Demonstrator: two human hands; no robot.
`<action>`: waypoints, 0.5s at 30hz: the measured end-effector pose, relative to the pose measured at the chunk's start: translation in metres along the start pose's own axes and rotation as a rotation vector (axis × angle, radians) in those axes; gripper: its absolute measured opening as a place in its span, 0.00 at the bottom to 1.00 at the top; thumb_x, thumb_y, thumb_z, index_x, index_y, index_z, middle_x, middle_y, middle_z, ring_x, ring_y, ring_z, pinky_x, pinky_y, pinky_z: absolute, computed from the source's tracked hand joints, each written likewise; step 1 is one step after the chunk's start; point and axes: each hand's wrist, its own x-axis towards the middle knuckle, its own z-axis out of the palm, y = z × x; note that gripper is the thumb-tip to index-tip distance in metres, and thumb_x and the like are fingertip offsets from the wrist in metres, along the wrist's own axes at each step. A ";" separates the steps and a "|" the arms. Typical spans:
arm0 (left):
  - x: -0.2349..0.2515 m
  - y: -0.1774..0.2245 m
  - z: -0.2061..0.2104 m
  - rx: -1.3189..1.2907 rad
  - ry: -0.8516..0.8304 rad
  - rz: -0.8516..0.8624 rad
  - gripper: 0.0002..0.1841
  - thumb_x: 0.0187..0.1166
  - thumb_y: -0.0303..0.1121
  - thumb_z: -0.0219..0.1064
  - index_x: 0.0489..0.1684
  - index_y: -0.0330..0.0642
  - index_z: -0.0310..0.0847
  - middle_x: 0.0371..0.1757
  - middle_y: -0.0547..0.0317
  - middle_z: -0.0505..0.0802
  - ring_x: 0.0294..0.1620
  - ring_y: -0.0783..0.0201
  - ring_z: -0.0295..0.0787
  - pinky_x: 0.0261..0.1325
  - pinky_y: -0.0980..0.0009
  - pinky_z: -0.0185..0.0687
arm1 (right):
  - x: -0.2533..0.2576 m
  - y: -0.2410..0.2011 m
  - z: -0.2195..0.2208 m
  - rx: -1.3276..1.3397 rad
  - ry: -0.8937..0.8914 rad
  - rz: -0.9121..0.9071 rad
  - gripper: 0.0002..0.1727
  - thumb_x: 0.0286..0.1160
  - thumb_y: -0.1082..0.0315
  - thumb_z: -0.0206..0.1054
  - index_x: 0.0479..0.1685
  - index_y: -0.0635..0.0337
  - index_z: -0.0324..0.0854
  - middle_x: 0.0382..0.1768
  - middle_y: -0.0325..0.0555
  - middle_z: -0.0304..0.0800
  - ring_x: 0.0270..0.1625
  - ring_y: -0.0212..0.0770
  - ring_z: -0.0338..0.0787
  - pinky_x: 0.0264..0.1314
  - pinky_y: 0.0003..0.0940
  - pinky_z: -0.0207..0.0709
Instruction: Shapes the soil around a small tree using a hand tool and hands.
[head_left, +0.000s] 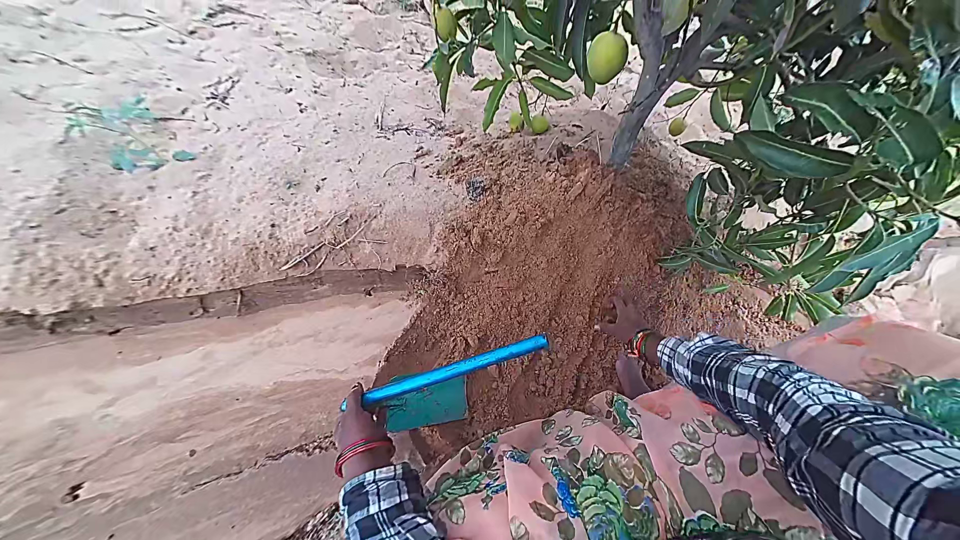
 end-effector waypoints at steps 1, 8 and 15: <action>0.000 0.000 0.000 0.007 -0.004 -0.004 0.28 0.91 0.50 0.56 0.79 0.36 0.70 0.71 0.44 0.82 0.66 0.56 0.79 0.67 0.53 0.75 | -0.005 0.001 0.020 -0.049 -0.051 -0.040 0.43 0.75 0.56 0.76 0.90 0.58 0.63 0.85 0.71 0.63 0.79 0.71 0.76 0.77 0.65 0.74; 0.000 -0.001 -0.001 0.021 -0.002 -0.032 0.29 0.91 0.51 0.55 0.77 0.35 0.71 0.67 0.43 0.84 0.62 0.55 0.81 0.65 0.53 0.76 | 0.013 -0.024 -0.010 0.123 0.248 -0.116 0.19 0.86 0.67 0.63 0.70 0.70 0.80 0.70 0.71 0.81 0.72 0.66 0.84 0.76 0.60 0.75; 0.003 -0.004 -0.001 0.072 0.008 -0.016 0.29 0.90 0.52 0.55 0.77 0.36 0.72 0.65 0.44 0.84 0.59 0.56 0.81 0.62 0.53 0.77 | 0.068 -0.001 -0.064 0.323 0.589 0.183 0.32 0.89 0.56 0.58 0.86 0.67 0.65 0.85 0.69 0.66 0.85 0.64 0.72 0.85 0.59 0.66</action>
